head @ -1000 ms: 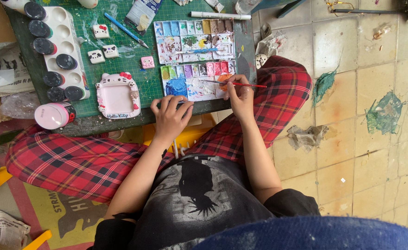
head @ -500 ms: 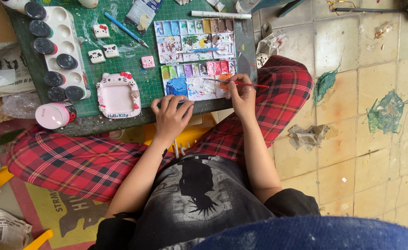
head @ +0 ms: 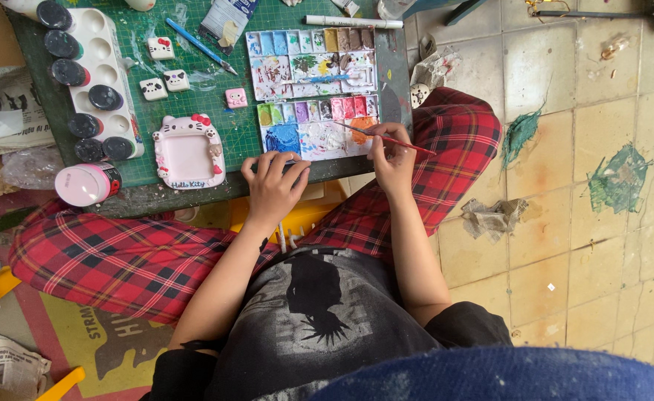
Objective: The person sits at a low workbench painting small figurines with brushes, dipping the brush into a watercolor palette and water cups. They open a jar of white paint, load the brush, dab paint onto the figurines and a Hello Kitty-shaped tray, and continue painting different colors across the session.
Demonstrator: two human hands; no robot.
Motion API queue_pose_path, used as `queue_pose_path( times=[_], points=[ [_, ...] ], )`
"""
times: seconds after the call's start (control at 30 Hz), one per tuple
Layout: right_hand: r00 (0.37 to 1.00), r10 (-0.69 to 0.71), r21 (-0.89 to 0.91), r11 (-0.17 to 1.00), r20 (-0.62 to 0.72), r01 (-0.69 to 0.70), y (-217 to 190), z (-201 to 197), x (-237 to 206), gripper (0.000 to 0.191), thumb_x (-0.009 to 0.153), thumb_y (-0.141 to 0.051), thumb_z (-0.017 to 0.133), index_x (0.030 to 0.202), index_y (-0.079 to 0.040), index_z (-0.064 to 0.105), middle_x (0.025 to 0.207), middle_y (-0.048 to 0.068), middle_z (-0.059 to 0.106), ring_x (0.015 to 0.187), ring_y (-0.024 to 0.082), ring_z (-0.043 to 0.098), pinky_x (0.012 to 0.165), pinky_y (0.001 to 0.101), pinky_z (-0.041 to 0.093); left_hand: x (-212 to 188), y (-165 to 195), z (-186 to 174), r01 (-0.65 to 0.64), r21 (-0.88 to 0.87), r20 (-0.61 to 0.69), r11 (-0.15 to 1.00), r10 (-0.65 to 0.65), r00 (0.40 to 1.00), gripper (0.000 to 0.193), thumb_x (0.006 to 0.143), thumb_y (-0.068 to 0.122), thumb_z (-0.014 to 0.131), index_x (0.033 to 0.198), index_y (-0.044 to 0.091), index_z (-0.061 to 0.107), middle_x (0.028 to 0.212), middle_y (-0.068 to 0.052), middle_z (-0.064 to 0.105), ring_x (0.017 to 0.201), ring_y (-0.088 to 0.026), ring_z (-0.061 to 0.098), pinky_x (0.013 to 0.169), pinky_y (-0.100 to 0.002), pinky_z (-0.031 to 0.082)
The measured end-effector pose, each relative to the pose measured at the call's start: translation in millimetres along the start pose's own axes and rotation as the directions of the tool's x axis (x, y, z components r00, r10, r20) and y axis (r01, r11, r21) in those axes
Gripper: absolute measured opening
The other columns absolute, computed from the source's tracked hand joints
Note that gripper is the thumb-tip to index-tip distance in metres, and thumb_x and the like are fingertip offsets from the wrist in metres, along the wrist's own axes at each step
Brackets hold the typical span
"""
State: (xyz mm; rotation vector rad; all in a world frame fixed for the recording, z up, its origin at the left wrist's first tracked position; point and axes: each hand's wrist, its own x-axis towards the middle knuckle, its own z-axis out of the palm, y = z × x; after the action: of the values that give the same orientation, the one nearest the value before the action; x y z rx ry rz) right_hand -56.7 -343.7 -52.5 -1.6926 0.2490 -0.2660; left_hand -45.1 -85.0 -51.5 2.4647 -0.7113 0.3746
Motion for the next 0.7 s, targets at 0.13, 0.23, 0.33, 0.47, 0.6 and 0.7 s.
queue_pose_path(
  times=[0.13, 0.23, 0.33, 0.47, 0.6, 0.7],
  points=[
    [0.998, 0.014, 0.018, 1.0, -0.054, -0.013, 2.6, -3.4, -2.9, 0.002, 0.107, -0.002, 0.056, 0.109, -0.001, 0.056, 0.101, 0.007, 0.071, 0.07, 0.002, 0.056, 0.065, 0.0187, 0.047, -0.4, -0.3, 0.8, -0.001, 0.0, 0.007, 1.0, 0.001, 1.0, 0.008, 0.094, 0.025, 0.079, 0.101, 0.021, 0.076, 0.111, 0.005, 0.062, 0.113, -0.019, 0.056, 0.104, -0.046, 0.03],
    [0.998, 0.008, -0.04, 0.999, -0.067, -0.01, 8.7, -5.0, -4.6, 0.002, 0.109, -0.003, 0.056, 0.109, -0.001, 0.056, 0.093, 0.006, 0.07, 0.068, 0.003, 0.056, 0.063, 0.0189, 0.046, -0.8, -0.9, 0.7, -0.004, -0.005, 0.01, 1.0, 0.004, 1.0, 0.009, 0.095, 0.024, 0.079, 0.102, 0.021, 0.076, 0.111, 0.005, 0.062, 0.113, -0.019, 0.057, 0.103, -0.046, 0.029],
    [0.998, -0.006, 0.062, 0.998, -0.06, 0.01, 16.3, -5.2, -3.0, 0.004, 0.114, -0.004, 0.055, 0.116, -0.001, 0.055, 0.086, 0.005, 0.063, 0.072, 0.006, 0.059, 0.071, 0.0215, 0.05, -0.4, -0.8, 1.2, -0.004, 0.0, 0.008, 1.0, 0.004, 1.0, 0.008, 0.095, 0.024, 0.079, 0.102, 0.021, 0.076, 0.111, 0.005, 0.062, 0.113, -0.019, 0.057, 0.103, -0.046, 0.029],
    [0.993, 0.098, 0.176, 0.981, -0.068, -0.084, 22.5, -9.3, 2.6, 0.007, 0.111, -0.007, 0.053, 0.116, -0.003, 0.05, 0.09, 0.009, 0.069, 0.06, 0.006, 0.055, 0.059, 0.0201, 0.046, -0.6, -0.6, 0.9, -0.002, -0.003, 0.007, 1.0, 0.002, 1.0, 0.008, 0.094, 0.024, 0.079, 0.102, 0.021, 0.076, 0.11, 0.005, 0.062, 0.112, -0.019, 0.057, 0.103, -0.046, 0.029],
    [0.991, 0.106, 0.174, 0.981, -0.08, -0.091, 24.6, -11.0, 3.6, 0.008, 0.112, -0.008, 0.053, 0.117, -0.003, 0.051, 0.089, 0.01, 0.069, 0.06, 0.006, 0.053, 0.059, 0.0202, 0.045, -0.3, -1.1, 1.4, -0.005, 0.001, 0.005, 1.0, 0.005, 1.0, 0.008, 0.095, 0.024, 0.079, 0.102, 0.021, 0.076, 0.111, 0.005, 0.062, 0.112, -0.019, 0.056, 0.103, -0.046, 0.029],
    [0.99, 0.103, 0.168, 0.982, -0.096, -0.086, 25.3, -11.3, 2.5, 0.008, 0.111, -0.008, 0.053, 0.117, -0.003, 0.051, 0.089, 0.009, 0.067, 0.062, 0.006, 0.055, 0.059, 0.0203, 0.046, -0.7, -1.1, 1.3, -0.006, -0.003, 0.005, 1.0, 0.006, 1.0, 0.008, 0.095, 0.024, 0.079, 0.102, 0.021, 0.076, 0.111, 0.005, 0.062, 0.112, -0.019, 0.056, 0.103, -0.046, 0.029]
  ],
)
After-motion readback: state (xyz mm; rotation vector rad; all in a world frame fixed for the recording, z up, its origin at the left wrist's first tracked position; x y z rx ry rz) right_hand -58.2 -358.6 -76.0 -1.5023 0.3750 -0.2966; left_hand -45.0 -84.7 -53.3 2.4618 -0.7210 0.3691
